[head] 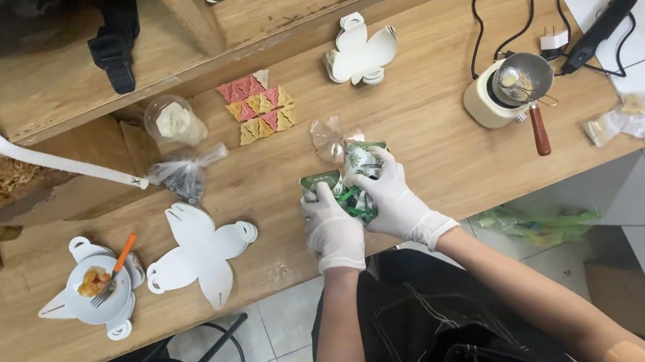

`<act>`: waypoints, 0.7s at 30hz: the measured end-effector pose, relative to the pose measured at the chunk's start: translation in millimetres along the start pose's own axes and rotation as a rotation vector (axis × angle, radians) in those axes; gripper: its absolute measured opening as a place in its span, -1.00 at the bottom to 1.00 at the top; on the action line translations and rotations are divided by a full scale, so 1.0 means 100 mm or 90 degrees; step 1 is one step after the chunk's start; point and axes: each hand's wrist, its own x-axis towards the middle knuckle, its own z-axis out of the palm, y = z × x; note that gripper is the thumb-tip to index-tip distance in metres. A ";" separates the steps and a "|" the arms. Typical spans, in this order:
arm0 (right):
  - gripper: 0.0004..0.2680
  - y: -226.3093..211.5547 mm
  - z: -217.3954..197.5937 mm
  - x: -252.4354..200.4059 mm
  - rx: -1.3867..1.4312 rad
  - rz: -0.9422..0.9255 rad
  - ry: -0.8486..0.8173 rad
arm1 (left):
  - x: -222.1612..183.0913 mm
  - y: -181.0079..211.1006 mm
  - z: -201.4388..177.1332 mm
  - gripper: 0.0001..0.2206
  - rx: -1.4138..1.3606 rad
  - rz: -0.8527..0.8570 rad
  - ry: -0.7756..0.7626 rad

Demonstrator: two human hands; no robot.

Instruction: Packaging and tying ribbons on individual candle products in a studio.

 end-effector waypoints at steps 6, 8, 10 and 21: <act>-0.40 -0.11 0.38 0.60 -0.064 -0.071 -0.109 | 0.48 -0.27 -0.46 -0.21 -0.019 -0.132 -0.164; -0.40 -0.09 0.67 0.82 -0.048 -0.103 -0.131 | 0.73 -0.55 -0.39 -0.17 -0.031 -0.134 -0.141; -0.40 -0.14 0.92 1.02 -0.034 -0.134 -0.156 | 0.97 -0.80 -0.33 -0.14 -0.044 -0.139 -0.121; -0.22 0.14 1.30 1.36 0.007 0.035 -0.307 | 1.73 -1.45 0.01 0.19 -0.122 -0.181 -0.241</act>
